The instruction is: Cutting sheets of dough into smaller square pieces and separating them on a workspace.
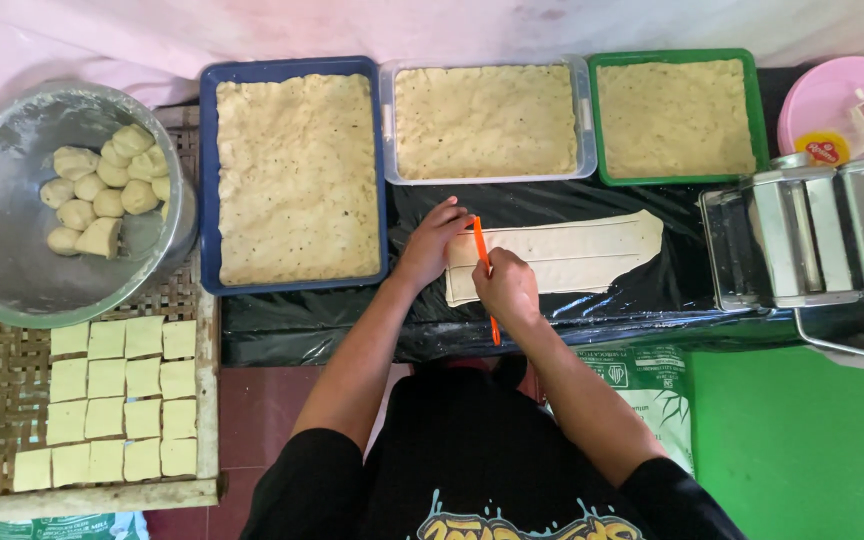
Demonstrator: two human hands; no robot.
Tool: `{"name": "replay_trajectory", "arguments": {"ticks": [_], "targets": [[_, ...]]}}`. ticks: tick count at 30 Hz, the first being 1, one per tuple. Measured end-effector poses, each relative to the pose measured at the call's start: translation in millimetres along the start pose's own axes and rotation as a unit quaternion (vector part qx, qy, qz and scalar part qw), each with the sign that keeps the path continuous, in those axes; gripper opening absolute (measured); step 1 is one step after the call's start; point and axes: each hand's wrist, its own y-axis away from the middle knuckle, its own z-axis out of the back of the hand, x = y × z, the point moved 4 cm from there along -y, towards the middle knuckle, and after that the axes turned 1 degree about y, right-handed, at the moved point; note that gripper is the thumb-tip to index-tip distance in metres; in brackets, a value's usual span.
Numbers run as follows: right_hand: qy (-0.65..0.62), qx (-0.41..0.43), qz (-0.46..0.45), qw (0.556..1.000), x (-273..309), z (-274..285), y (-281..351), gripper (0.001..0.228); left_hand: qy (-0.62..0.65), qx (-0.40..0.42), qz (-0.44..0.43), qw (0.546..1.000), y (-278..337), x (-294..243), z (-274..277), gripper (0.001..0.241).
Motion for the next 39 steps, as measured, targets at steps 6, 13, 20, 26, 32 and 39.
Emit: {"name": "replay_trajectory", "arguments": {"ticks": [6,13,20,26,32,39], "targets": [[-0.001,-0.022,0.027,0.999,-1.5,4.6,-2.0,0.016,-0.013,0.009,0.000,1.000,-2.2,-10.5,5.2,0.040],[0.002,-0.031,0.029,0.999,-2.8,3.8,-2.4,0.016,-0.016,0.019,-0.004,1.000,-4.2,-14.1,7.4,0.039],[-0.007,-0.018,0.027,0.999,-5.6,0.4,-1.6,0.017,-0.023,0.017,-0.016,0.999,-4.7,-14.3,7.8,0.041],[-0.017,-0.003,0.017,1.000,-4.6,7.9,14.3,0.018,-0.013,0.019,-0.015,1.000,-2.9,-8.1,5.3,0.045],[-0.013,0.003,0.015,1.000,-0.5,20.8,42.0,0.018,-0.022,0.027,-0.013,0.999,0.0,-2.7,0.5,0.043],[-0.040,0.027,0.006,0.999,1.4,41.2,74.4,0.021,-0.015,0.032,-0.023,0.999,-3.0,-2.8,0.2,0.045]]}}
